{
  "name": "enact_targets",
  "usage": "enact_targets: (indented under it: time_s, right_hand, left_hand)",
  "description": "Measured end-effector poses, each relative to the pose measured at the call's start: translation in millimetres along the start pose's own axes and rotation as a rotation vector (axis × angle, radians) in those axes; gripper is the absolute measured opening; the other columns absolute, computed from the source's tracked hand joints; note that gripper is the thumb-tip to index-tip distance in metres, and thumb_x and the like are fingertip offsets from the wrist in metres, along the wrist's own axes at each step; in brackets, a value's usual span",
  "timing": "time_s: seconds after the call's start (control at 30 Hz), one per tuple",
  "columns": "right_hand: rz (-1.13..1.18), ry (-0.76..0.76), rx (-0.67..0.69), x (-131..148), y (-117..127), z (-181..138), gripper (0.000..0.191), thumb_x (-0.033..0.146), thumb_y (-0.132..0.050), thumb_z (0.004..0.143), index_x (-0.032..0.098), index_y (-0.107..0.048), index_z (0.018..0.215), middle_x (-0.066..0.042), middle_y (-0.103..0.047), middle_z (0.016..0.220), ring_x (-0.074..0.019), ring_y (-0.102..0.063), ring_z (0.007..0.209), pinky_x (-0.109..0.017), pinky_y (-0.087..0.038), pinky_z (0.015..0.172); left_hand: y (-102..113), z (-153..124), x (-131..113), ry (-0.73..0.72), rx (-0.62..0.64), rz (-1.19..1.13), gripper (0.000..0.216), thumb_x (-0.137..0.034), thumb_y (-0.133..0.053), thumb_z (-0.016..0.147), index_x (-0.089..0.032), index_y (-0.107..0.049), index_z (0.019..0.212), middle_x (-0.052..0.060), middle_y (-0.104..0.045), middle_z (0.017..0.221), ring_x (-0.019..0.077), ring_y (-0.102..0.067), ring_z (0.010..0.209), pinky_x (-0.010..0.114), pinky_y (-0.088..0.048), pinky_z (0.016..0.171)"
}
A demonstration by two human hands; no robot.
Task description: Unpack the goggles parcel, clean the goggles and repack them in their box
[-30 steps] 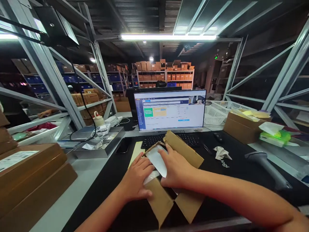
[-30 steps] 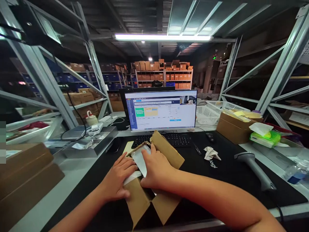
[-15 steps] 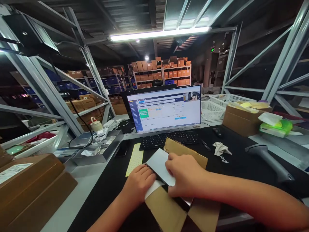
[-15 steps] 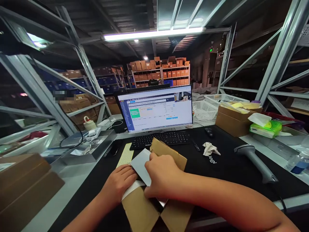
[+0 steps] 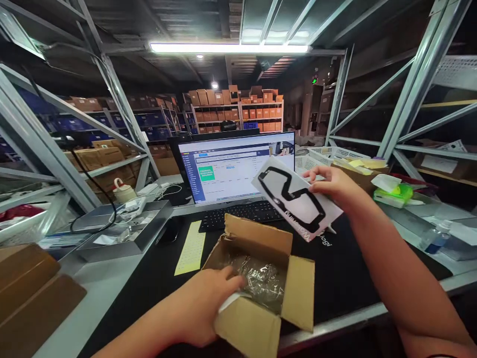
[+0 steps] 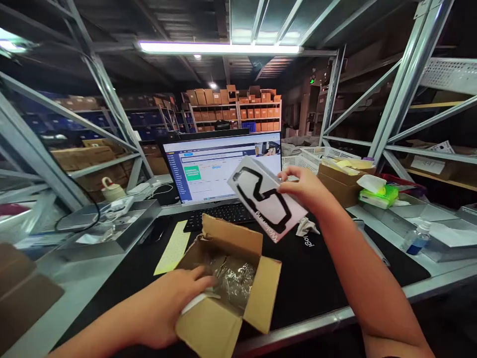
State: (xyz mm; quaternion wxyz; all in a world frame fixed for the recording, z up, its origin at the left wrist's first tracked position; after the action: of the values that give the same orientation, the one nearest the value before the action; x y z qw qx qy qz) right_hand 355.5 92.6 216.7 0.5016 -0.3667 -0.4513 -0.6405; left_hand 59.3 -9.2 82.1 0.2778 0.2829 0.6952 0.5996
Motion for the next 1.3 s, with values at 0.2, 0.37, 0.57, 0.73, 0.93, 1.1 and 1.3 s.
enact_targets:
  time_s: [0.2,0.37,0.57,0.73,0.93,1.1,1.3]
  right_hand:
    - [-0.231,-0.144,-0.099,-74.2,32.4,-7.5,0.029,0.031,-0.069,0.052,0.022,-0.054,0.076,-0.004,-0.068,0.087,-0.0185,-0.059,0.070,-0.028,-0.042,0.061]
    - [-0.774,-0.159,-0.054,-110.8,14.7,-8.6,0.023,0.032,-0.071,0.059,0.023,-0.063,0.078,-0.002,-0.068,0.086,-0.0203,-0.058,0.078,-0.029,-0.037,0.064]
    - [-0.674,-0.030,0.186,-120.8,-30.0,-1.3,0.021,0.025,-0.067,0.062,0.022,-0.063,0.083,0.000,-0.067,0.093,-0.0182,-0.059,0.083,-0.026,-0.039,0.069]
    - [-0.748,0.088,0.367,-123.0,-72.8,-4.2,0.031,0.020,-0.066,0.061,0.022,-0.066,0.092,-0.002,-0.067,0.098,-0.0204,-0.059,0.086,-0.029,-0.040,0.072]
    - [-0.621,0.237,0.491,-153.7,-86.8,-13.4,0.049,0.014,-0.061,0.064,0.021,-0.061,0.113,-0.009,-0.059,0.126,-0.0253,-0.059,0.113,-0.036,-0.046,0.098]
    - [-0.651,0.272,0.518,-173.9,-85.6,-12.6,0.053,0.018,-0.059,0.071,0.022,-0.057,0.124,-0.010,-0.053,0.138,-0.0280,-0.056,0.122,-0.043,-0.043,0.107]
    - [-0.706,0.318,0.506,-166.8,-86.6,-18.5,0.050,0.021,-0.060,0.075,0.022,-0.059,0.125,-0.011,-0.052,0.140,-0.0281,-0.054,0.126,-0.044,-0.042,0.110]
  left_hand:
    - [-12.1,3.7,11.1,0.128,-0.094,0.021,0.026,-0.017,-0.063,0.070,-0.022,-0.060,0.095,0.013,-0.064,0.112,0.0307,-0.067,0.095,0.045,-0.056,0.081]
    - [-0.7,-0.3,11.3,0.160,-0.109,-0.102,0.011,-0.020,-0.065,0.071,-0.019,-0.066,0.082,0.015,-0.061,0.111,0.0326,-0.062,0.103,0.049,-0.054,0.089]
    - [-14.5,3.7,11.4,0.181,-0.109,0.024,0.072,-0.003,-0.056,0.071,-0.018,-0.051,0.141,0.013,-0.068,0.108,0.0319,-0.063,0.098,0.050,-0.053,0.087]
    - [-25.0,-11.3,24.3,0.201,-0.231,0.221,0.028,-0.009,-0.048,0.088,-0.019,-0.068,0.106,0.011,-0.069,0.095,0.0294,-0.063,0.088,0.045,-0.052,0.077]
    - [4.8,-94.3,90.4,0.777,-0.410,0.546,0.036,-0.002,-0.042,0.086,-0.014,-0.067,0.108,0.014,-0.068,0.088,0.0305,-0.065,0.082,0.042,-0.048,0.073]
    - [31.5,-143.2,138.6,1.245,-0.316,0.553,0.033,-0.011,-0.031,0.095,-0.011,-0.063,0.101,0.018,-0.068,0.089,0.0373,-0.067,0.087,0.043,-0.044,0.070]
    - [7.3,-150.8,188.9,1.465,-0.352,0.283,0.041,-0.019,-0.033,0.096,0.005,-0.061,0.114,0.035,-0.064,0.104,0.0496,-0.064,0.106,0.051,-0.047,0.082]
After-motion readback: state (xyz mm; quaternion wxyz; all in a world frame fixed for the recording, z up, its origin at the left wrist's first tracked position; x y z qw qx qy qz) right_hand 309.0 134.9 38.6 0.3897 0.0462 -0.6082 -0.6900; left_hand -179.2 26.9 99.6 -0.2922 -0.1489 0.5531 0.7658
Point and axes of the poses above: each hand's wrist, its own z-axis towards the middle knuckle, its own y-axis out of the back of the hand, x = y × z, the point moved 7 cm from there along z, towards the middle knuckle
